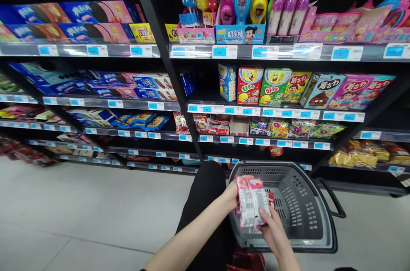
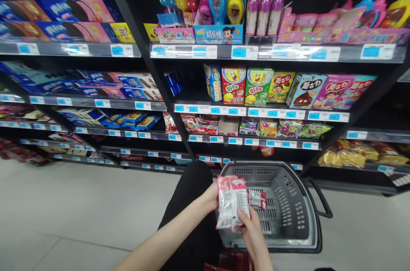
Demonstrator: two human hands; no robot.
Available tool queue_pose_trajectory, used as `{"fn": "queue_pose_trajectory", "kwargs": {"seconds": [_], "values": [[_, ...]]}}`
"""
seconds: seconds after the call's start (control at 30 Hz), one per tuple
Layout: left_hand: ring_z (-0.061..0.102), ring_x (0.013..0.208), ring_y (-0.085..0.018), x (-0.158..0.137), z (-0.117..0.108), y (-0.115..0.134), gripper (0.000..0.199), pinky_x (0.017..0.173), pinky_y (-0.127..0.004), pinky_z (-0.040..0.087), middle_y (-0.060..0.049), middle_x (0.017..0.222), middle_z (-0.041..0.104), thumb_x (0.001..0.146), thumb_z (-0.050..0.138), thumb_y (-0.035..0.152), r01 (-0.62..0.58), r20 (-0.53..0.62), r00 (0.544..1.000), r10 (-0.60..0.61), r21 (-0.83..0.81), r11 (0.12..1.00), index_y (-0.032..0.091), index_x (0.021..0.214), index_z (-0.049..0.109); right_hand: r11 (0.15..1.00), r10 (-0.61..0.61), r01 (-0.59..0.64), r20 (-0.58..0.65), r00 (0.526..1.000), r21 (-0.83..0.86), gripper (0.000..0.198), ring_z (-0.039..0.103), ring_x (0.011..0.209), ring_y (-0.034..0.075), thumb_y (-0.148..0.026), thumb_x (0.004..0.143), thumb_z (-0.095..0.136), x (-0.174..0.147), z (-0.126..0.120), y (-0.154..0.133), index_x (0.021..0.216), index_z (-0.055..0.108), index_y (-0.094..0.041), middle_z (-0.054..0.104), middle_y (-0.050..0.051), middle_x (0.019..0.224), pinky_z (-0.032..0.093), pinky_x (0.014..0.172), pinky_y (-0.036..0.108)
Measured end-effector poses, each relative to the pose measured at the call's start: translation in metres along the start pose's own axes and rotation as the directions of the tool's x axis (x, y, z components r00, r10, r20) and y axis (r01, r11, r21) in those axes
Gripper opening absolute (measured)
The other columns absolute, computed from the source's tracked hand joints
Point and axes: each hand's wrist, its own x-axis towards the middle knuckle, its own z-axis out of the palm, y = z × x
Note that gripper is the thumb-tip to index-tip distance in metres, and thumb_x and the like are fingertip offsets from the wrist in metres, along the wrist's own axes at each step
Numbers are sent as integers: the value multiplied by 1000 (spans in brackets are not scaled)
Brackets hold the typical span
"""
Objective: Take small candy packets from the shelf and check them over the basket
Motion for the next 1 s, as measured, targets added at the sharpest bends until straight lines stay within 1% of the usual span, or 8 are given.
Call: {"fn": "queue_pose_trajectory", "kwargs": {"seconds": [0.13,0.37,0.47,0.57,0.63,0.77,0.9,1.0], "values": [[57,95,-24,-6,-2,-28,51,80,-37,43,-9,101,62,70,47,56,-45,105,993,56,-101,994,18,103,55,984,-74,93,-125,989,153,39,63,77,18,-31,62,72,3,5,3,98,61,-23,69,2,87,51,67,33],[51,107,-27,-11,-1,-48,59,90,-40,38,-13,115,55,57,70,44,-180,303,920,250,-242,954,17,107,55,976,-134,169,-232,963,138,54,61,89,22,-45,67,63,5,14,9,114,52,-21,67,7,100,47,80,38],[54,101,-27,-3,0,-59,62,90,-39,38,-12,105,61,47,79,24,-281,260,920,294,-88,956,15,104,57,980,-166,187,-229,959,74,58,58,98,22,-57,70,53,10,14,20,117,50,-22,64,6,108,44,86,37],[56,98,-26,7,-1,-62,51,92,-38,37,-13,100,64,53,76,21,-335,203,915,348,-94,937,12,100,59,980,-172,146,-206,963,-136,58,53,106,22,-56,66,56,19,-3,22,114,52,-23,62,5,111,43,88,34],[58,95,-26,11,-4,-55,49,88,-39,40,-13,99,64,53,75,19,-314,207,920,334,-123,941,11,99,59,961,-189,125,-252,949,-248,57,53,105,23,-53,63,61,23,-22,13,110,53,-23,63,4,107,45,85,33],[63,78,-25,10,-13,-38,56,67,-39,50,-13,99,62,54,73,16,-173,313,934,174,-32,984,15,106,51,961,-251,195,-325,912,-196,54,61,90,23,-49,59,68,23,-55,-18,105,53,-24,66,2,92,49,74,34],[63,68,-21,8,-13,-42,59,52,-32,51,-11,100,60,55,73,17,-128,363,927,97,62,990,17,108,45,977,-168,135,-199,966,-167,53,63,83,25,-41,57,73,17,-57,-29,102,57,-19,69,5,88,49,74,38],[62,65,-19,13,-11,-50,70,49,-29,51,-10,102,58,57,72,21,-156,321,938,134,46,987,21,118,36,958,-216,168,-197,956,-233,54,63,84,27,-40,58,72,19,-53,-21,103,58,-15,69,8,86,47,77,40]]}}
